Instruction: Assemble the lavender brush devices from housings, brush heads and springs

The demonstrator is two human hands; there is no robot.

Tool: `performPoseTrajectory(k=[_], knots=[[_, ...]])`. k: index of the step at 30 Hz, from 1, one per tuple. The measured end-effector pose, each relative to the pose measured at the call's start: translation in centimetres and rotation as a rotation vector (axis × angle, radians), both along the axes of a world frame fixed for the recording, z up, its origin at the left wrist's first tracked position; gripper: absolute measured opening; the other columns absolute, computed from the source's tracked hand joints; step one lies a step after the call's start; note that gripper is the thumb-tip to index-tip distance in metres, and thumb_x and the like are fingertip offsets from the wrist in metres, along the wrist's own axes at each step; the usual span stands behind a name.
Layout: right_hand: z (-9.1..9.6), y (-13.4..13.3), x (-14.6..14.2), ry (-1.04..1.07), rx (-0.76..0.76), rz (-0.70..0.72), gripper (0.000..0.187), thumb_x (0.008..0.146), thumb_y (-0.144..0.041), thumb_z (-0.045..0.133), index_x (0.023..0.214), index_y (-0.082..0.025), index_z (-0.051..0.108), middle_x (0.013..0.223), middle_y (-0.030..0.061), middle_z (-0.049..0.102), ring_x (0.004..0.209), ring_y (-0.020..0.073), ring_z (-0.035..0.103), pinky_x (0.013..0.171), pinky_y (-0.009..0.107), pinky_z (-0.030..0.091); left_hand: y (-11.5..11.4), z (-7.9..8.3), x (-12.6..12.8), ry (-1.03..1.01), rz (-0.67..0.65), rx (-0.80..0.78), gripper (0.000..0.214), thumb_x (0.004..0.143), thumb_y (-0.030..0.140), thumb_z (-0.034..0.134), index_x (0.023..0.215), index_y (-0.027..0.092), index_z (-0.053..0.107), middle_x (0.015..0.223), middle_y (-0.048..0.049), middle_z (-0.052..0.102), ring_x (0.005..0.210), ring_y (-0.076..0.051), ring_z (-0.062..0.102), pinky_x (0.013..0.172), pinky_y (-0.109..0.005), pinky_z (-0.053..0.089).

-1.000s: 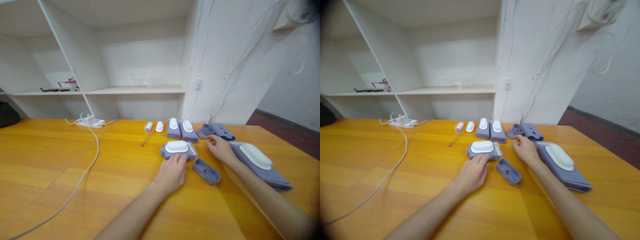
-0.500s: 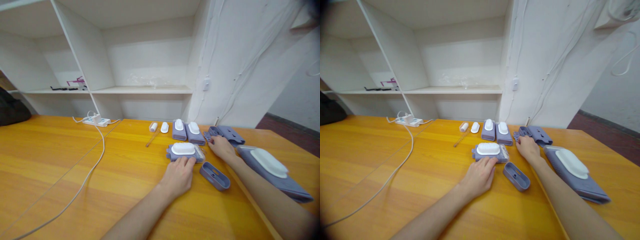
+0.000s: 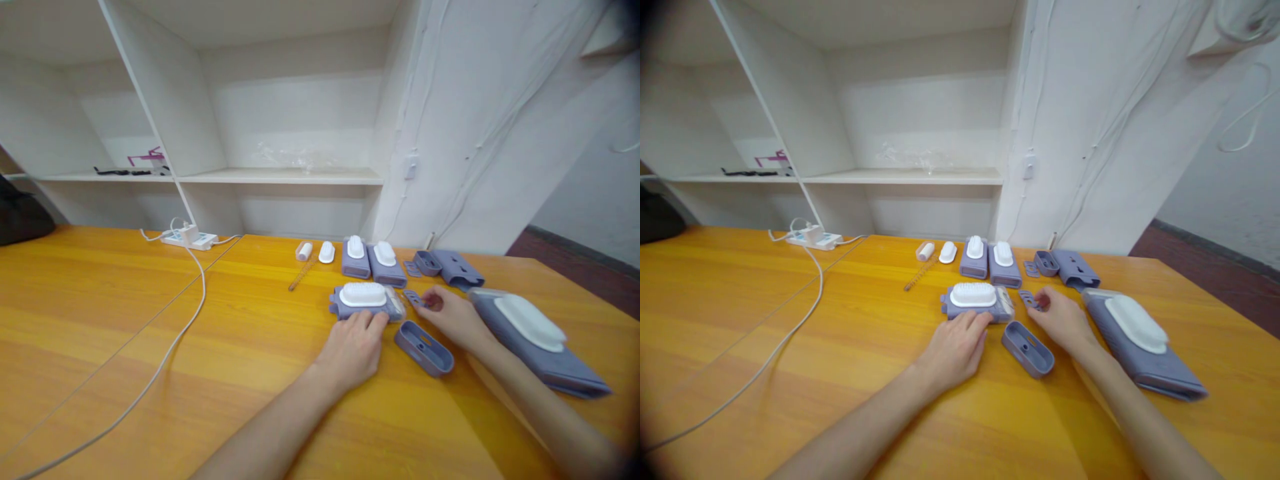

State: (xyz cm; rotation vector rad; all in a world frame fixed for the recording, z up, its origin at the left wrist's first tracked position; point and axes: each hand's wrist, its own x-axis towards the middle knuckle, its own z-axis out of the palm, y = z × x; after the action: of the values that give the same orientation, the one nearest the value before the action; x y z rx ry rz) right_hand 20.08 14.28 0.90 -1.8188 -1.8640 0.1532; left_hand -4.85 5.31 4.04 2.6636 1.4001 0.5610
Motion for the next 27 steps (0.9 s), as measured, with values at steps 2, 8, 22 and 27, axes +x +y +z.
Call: performPoseTrajectory(k=[2,8,22,27], knots=[[0.4,-0.8,0.0,0.041,-0.108,0.086,0.026,0.066,-0.038,0.063,0.085,-0.021,0.06,0.072,0.0016,0.067,0.065,0.0185,0.063,0.057,0.027,0.045,0.0,-0.1,0.0,-0.006,0.0,0.013,0.031,0.089,0.02,0.033,0.12,0.022,0.038,0.103,-0.0068,0.055,0.095,-0.021,0.054,0.076,-0.032,0.047],[1.9,-1.9,-0.2,0.103,-0.274,0.21,0.036,0.068,-0.048,0.062,0.089,-0.019,0.06,0.065,0.001,0.066,0.06,0.019,0.062,0.052,0.027,0.044,0.1,-0.3,0.0,-0.012,-0.01,0.029,0.03,0.089,0.021,0.032,0.118,0.022,0.04,0.102,-0.0065,0.056,0.093,-0.021,0.055,0.074,-0.032,0.047],[3.6,-7.0,-4.3,0.058,0.256,0.149,0.026,0.083,-0.042,0.049,0.092,-0.02,0.059,0.092,0.0069,0.066,0.086,0.0234,0.061,0.079,0.037,0.046,-0.2,-0.3,0.1,-0.048,0.009,0.06,0.023,0.088,0.019,0.035,0.11,0.019,0.042,0.098,-0.0065,0.057,0.091,-0.021,0.056,0.074,-0.032,0.047],[2.6,-8.0,-4.2,0.119,0.186,0.163,0.028,0.088,-0.043,0.043,0.093,-0.022,0.059,0.096,0.0067,0.064,0.093,0.0233,0.058,0.083,0.037,0.044,-0.4,-0.5,-0.1,-0.048,0.024,0.082,0.015,0.085,0.017,0.038,0.1,0.018,0.043,0.093,-0.0065,0.058,0.087,-0.02,0.057,0.072,-0.031,0.047]])
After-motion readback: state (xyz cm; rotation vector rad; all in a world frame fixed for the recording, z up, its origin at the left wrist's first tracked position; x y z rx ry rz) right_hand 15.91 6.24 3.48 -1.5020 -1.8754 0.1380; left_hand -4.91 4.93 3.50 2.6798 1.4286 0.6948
